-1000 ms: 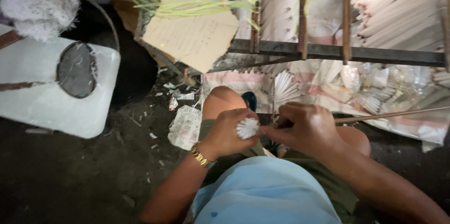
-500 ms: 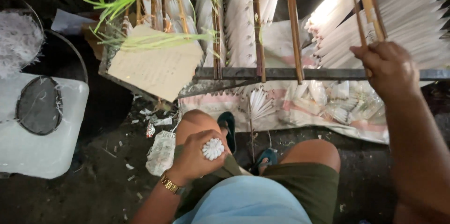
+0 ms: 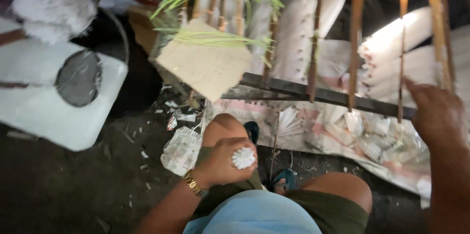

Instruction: Tying green plastic strips onto candle wicks attached to wooden sticks in a production frame

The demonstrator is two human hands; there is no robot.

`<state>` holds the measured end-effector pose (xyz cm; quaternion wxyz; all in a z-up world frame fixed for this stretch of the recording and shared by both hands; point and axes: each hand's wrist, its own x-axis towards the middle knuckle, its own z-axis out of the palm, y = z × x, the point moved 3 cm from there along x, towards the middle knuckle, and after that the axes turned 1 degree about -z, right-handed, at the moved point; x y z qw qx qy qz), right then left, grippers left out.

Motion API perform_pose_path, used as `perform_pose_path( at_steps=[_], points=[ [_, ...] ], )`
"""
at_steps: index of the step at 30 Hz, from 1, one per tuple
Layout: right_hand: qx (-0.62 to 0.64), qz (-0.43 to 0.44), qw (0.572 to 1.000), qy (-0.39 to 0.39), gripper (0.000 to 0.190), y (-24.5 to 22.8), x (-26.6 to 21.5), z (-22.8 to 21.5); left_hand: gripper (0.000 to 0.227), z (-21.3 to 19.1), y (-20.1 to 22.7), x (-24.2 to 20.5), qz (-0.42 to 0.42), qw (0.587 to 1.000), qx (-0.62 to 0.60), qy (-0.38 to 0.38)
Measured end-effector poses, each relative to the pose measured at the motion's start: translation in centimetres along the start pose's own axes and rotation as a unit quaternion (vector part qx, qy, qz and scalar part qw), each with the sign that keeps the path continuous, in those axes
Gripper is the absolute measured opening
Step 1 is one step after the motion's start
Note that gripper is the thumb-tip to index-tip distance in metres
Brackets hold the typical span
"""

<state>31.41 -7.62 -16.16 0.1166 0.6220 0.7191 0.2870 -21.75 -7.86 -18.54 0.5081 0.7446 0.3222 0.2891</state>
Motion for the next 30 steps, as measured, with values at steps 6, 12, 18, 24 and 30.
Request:
perform_pose_path(
  at_steps=[6, 12, 18, 24, 30],
  points=[
    [0.207, -0.072, 0.955, 0.2, 0.034, -9.2, 13.0, -8.2, 0.021, -0.4, -0.7, -0.1, 0.041, 0.999, 0.015, 0.022],
    [0.448, -0.184, 0.846, 0.222, 0.01, -23.5, 26.7, -15.6, 0.029, -0.7, -1.5, -0.6, 0.055, 0.996, 0.023, 0.073],
    [0.437, -0.202, 0.867, 0.125, 0.013, -33.0, 34.8, -17.5, 0.028, -1.4, -2.0, -1.2, 0.052, 0.994, 0.008, 0.094],
    [0.4, -0.156, 0.901, 0.069, 0.007, -36.0, 37.5, -16.0, 0.033, -1.5, -2.6, -1.3, 0.057, 0.993, 0.0, 0.099],
    [0.56, -0.027, 0.827, -0.038, 0.005, -33.4, 35.7, -23.4, 0.035, -1.7, -2.5, -1.5, 0.047, 0.995, -0.015, 0.088]
  ],
)
